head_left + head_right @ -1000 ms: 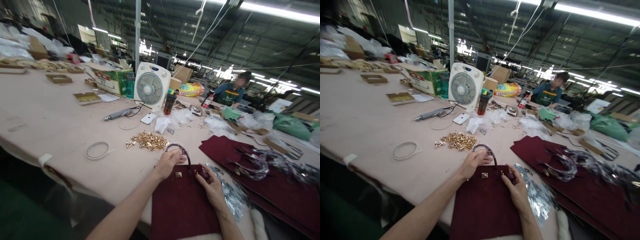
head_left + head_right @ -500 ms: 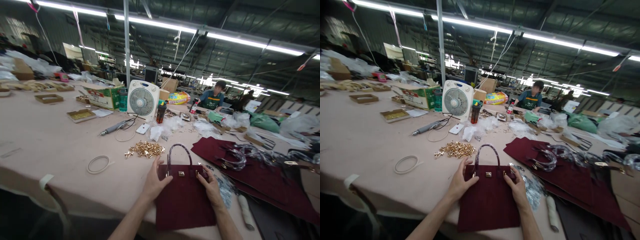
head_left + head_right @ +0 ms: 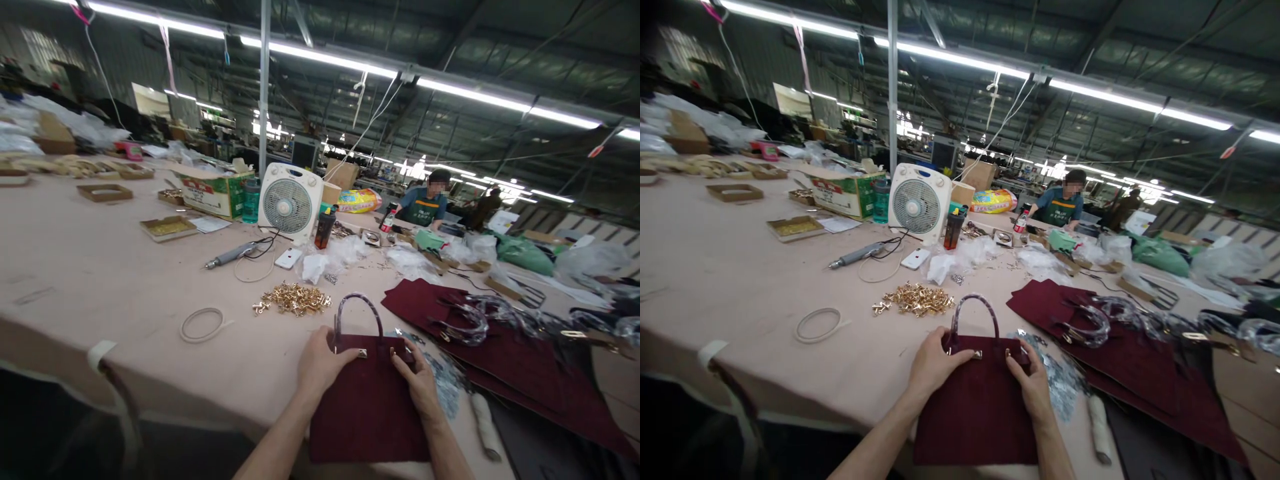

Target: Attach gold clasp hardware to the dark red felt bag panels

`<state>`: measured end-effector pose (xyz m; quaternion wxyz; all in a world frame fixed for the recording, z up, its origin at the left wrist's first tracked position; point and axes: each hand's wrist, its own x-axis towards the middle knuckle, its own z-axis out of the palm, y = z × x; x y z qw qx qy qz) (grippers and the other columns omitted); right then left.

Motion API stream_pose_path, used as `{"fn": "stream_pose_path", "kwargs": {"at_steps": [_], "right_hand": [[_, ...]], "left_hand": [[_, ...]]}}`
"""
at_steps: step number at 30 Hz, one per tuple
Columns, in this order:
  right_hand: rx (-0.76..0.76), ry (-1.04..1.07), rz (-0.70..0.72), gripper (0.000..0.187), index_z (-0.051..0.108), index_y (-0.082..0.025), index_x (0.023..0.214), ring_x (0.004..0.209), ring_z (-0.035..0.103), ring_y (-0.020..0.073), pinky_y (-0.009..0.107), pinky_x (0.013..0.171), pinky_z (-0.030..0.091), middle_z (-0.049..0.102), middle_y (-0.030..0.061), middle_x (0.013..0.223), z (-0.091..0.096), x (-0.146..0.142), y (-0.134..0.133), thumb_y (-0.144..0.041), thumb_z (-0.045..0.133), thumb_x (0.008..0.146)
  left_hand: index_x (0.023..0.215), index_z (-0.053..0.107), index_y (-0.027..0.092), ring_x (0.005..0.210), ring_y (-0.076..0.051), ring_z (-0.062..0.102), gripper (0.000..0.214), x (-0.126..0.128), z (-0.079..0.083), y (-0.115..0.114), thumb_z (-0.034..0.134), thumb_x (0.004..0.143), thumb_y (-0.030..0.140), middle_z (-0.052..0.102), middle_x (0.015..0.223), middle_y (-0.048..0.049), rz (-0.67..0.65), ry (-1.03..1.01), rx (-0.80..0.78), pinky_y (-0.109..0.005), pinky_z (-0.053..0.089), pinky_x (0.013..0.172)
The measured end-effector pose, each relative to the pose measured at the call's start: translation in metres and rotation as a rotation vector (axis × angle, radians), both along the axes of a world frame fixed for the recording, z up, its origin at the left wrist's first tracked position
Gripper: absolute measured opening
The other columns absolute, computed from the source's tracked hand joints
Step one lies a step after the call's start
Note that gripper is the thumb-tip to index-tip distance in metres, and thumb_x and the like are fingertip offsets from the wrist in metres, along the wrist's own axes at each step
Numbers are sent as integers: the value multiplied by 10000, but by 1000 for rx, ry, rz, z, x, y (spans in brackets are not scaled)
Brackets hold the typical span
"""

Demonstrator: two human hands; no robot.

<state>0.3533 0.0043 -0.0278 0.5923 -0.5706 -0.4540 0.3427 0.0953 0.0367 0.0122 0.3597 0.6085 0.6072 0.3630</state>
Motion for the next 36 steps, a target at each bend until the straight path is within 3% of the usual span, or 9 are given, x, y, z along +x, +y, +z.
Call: {"fn": "stream_pose_path", "kwargs": {"at_steps": [9,13,16,19,22,26,29,32,36], "right_hand": [[-26,23,24,700,692,-252,1291,984,749,293,381,867,599,793,68,1118,0,1,1,-513,925,685],[-22,77,-25,738,684,-235,1298,948,748,288,383,863,590,800,68,1065,-1,5,1,-550,927,677],[-4,132,-41,731,680,-226,1290,948,743,283,393,871,582,797,68,1060,-1,8,1,-554,924,684],[45,192,-86,715,685,-223,1263,970,738,278,393,884,578,795,66,1074,4,8,-5,-551,927,676],[77,232,-182,722,677,-237,1269,970,743,281,389,870,588,797,59,1090,16,4,-19,-554,927,670],[95,201,-320,694,664,-257,1303,933,754,279,371,818,611,804,47,1059,42,-9,-55,-519,916,712],[137,144,-400,670,656,-258,1331,971,751,279,372,853,616,794,59,1102,57,-21,-86,-499,895,753],[158,99,-446,657,658,-258,1344,1046,740,290,385,915,613,779,73,1162,64,-31,-111,-487,883,772],[162,72,-472,655,671,-270,1340,1086,737,297,379,941,613,766,78,1220,70,-39,-134,-477,894,759]], "left_hand": [[1021,649,234,900,-249,659,536,8,-13,6,825,720,642,684,1040,-46,27,112,59,-324,451,748],[1267,605,245,1128,-272,642,681,0,-17,3,895,691,466,656,1242,-68,-56,-118,192,-388,505,967],[1421,507,232,1257,-271,601,745,-11,-24,-6,844,773,379,562,1416,-115,-55,-332,290,-422,509,1059],[1402,520,214,1161,-251,642,603,-24,-28,-13,751,876,397,545,1408,-141,59,-426,379,-407,574,965],[1297,601,210,984,-217,658,450,-30,-25,-19,726,901,383,600,1279,-121,116,-336,537,-371,597,847],[1184,664,224,769,-170,630,268,-24,-21,-27,694,927,293,644,1011,-53,-104,-237,723,-346,595,772],[1158,684,235,788,-179,649,228,-14,-24,-31,682,932,266,661,999,-58,-207,-214,788,-352,601,796],[1303,638,226,980,-238,696,399,-7,-21,-32,700,924,335,675,1218,-121,-175,-243,675,-408,603,902],[1500,487,211,1267,-288,657,629,-4,6,-32,676,945,438,641,1429,-149,-355,-399,226,-427,563,1057]]}}
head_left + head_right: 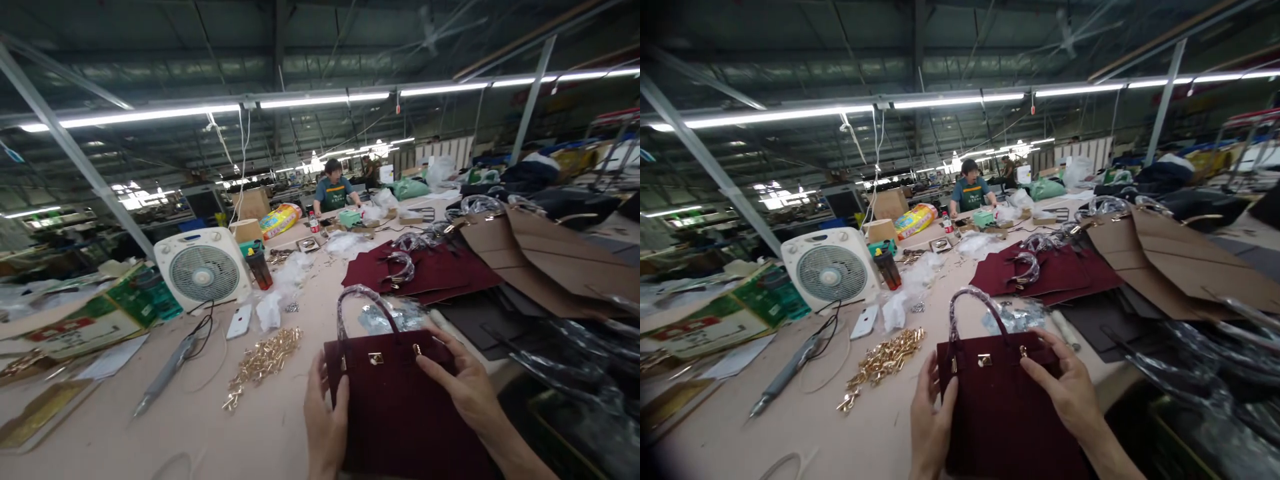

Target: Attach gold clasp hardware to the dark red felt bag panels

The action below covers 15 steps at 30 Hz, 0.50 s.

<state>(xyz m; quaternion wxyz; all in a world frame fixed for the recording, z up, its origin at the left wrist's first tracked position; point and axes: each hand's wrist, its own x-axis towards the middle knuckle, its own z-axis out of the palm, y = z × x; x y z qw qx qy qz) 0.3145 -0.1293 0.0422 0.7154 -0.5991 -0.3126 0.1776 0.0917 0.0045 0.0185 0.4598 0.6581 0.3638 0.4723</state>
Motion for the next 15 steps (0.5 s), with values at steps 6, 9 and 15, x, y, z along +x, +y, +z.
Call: {"fn": "stream_pose_path", "kwargs": {"at_steps": [6,9,15], "right_hand": [[-8,101,-37,689,690,-271,1330,1064,753,327,369,865,646,764,111,1244,23,0,-28,-482,917,714],[-17,100,-65,675,688,-290,1326,1131,731,325,351,896,642,739,98,1310,32,0,-41,-478,914,719],[-66,141,-52,720,680,-300,1323,1010,767,320,327,769,668,782,96,1192,40,-4,-53,-484,936,675]], "left_hand": [[1510,506,201,1392,-287,581,622,-1,43,-16,641,970,478,600,1517,-129,-206,-144,-162,-395,466,1186],[1514,504,229,1386,-293,587,628,-1,49,-27,676,957,462,606,1514,-115,-234,-184,-185,-405,491,1168],[1458,585,215,1373,-311,596,576,0,49,-35,697,948,459,638,1475,-133,-249,-275,-241,-434,487,1170]]}}
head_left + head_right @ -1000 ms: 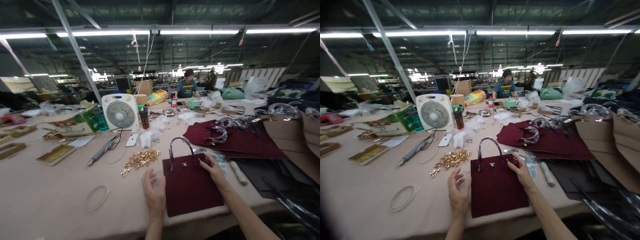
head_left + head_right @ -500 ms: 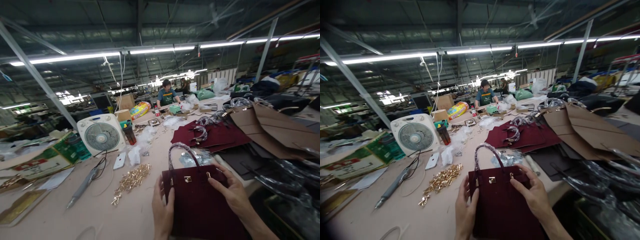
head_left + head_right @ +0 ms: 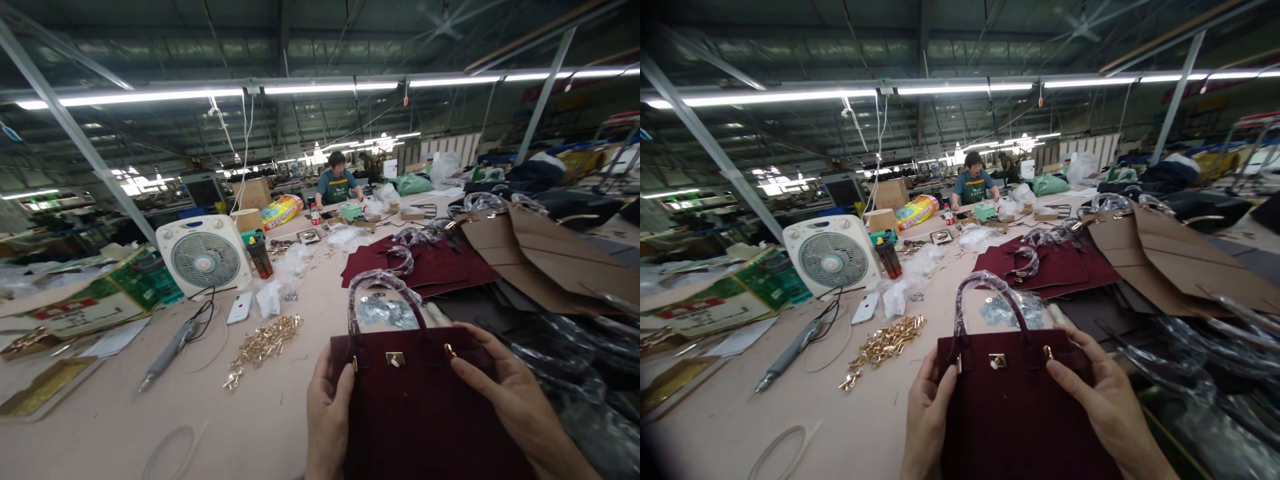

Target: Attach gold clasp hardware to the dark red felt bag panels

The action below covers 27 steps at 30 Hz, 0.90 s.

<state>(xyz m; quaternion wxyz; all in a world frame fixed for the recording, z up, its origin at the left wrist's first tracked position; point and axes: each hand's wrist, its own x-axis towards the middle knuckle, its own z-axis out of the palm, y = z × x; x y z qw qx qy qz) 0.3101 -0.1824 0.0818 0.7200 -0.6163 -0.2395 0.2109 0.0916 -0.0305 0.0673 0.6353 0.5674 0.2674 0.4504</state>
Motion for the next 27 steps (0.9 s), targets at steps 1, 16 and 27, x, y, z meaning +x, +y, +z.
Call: {"fn": "stream_pose_path", "kwargs": {"at_steps": [1,16,27], "right_hand": [[-8,11,6,728,682,-302,1321,981,773,322,328,746,670,790,96,1164,1,0,-1,-486,939,666],[-58,54,-33,846,639,-318,1391,982,785,367,365,735,693,792,118,1177,1,-5,-11,-535,935,628],[-153,102,51,872,613,-345,1422,984,784,369,389,753,693,792,87,1187,-8,13,-16,-587,906,637]], "left_hand": [[1445,601,212,1368,-315,599,566,0,0,0,701,945,457,645,1465,-135,-2,-1,0,-438,485,1170],[1072,688,243,1253,-305,605,238,-5,10,-3,614,965,442,662,1321,-104,64,280,279,-433,485,1087],[1015,575,220,795,-166,530,450,-10,25,-18,566,946,665,585,894,-16,-236,-71,-240,-266,468,762]]}}
